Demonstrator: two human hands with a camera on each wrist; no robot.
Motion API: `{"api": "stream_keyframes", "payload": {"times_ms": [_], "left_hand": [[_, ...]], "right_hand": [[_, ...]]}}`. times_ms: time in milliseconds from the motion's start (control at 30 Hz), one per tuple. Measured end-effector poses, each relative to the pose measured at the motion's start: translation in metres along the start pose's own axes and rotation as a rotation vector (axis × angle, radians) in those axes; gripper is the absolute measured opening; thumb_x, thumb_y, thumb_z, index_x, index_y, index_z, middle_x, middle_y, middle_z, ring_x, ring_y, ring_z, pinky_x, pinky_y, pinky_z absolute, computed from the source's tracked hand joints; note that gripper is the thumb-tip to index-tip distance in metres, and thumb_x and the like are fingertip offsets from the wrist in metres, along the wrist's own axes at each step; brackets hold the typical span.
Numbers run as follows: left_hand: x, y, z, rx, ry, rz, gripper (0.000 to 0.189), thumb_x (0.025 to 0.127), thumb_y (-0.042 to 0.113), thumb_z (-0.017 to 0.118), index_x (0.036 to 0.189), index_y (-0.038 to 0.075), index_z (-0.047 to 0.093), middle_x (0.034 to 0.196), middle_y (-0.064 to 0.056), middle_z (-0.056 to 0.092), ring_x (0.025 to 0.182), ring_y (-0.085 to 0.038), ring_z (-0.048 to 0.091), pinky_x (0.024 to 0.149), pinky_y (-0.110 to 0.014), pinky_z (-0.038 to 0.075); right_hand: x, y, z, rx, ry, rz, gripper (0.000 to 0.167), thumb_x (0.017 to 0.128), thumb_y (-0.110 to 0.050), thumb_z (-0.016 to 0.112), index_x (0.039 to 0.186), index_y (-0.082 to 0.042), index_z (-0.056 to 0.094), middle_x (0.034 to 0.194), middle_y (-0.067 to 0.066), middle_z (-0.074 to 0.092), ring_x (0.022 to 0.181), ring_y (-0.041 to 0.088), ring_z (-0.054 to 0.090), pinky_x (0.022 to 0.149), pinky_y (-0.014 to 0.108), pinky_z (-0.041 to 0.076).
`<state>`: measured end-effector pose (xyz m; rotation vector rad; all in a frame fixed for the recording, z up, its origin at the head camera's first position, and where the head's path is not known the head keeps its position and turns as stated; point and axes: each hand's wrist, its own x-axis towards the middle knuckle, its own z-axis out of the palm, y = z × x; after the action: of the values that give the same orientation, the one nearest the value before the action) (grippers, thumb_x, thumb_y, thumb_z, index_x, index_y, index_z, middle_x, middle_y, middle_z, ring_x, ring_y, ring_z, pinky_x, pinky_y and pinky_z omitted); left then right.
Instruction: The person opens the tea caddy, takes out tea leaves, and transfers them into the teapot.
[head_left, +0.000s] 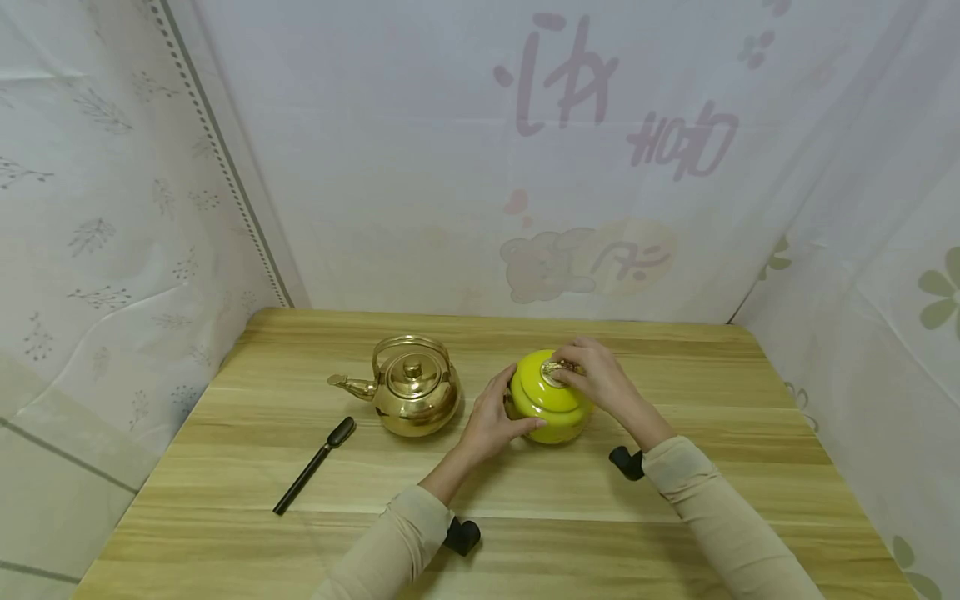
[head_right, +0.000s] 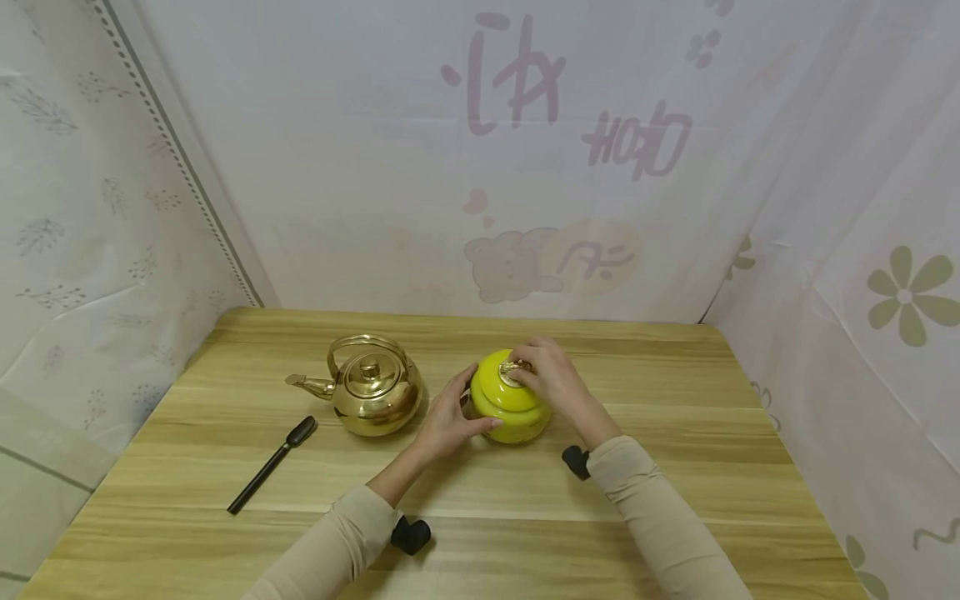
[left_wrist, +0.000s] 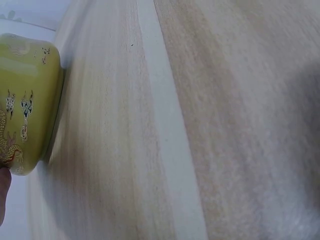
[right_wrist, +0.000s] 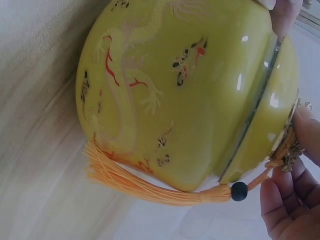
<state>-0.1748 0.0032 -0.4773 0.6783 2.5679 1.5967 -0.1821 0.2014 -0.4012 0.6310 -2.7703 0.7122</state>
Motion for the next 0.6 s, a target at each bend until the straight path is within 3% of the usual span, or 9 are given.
{"api": "stream_keyframes", "payload": {"times_ms": [233,600], "left_hand": [[0.0008,-0.0009,0.0005,0.003,-0.001,-0.001,0.096,0.072,0.030,0.082,0.146,0.004,0.028,0.144,-0.012,0.039,0.129,-0.024,0.042,0.107,-0.039,0.038],[0.0007,-0.0011,0.0008,-0.012,-0.008,-0.007,0.096,0.073,0.030,0.082,0.146,0.002,0.027,0.144,-0.012,0.039,0.119,-0.024,0.049,0.101,-0.039,0.043]], "right_hand": [[0.0046,-0.0029,-0.0028,-0.039,-0.050,-0.003,0.014,0.081,-0.011,0.073,0.094,-0.007,0.071,0.092,0.007,0.063,0.083,0.021,0.056,0.072,0.035,0.050],[0.0091,-0.0056,-0.0049,-0.071,-0.107,-0.020,0.012,0.080,-0.013,0.074,0.090,-0.007,0.071,0.092,0.007,0.062,0.081,0.020,0.056,0.069,0.033,0.051]]}}
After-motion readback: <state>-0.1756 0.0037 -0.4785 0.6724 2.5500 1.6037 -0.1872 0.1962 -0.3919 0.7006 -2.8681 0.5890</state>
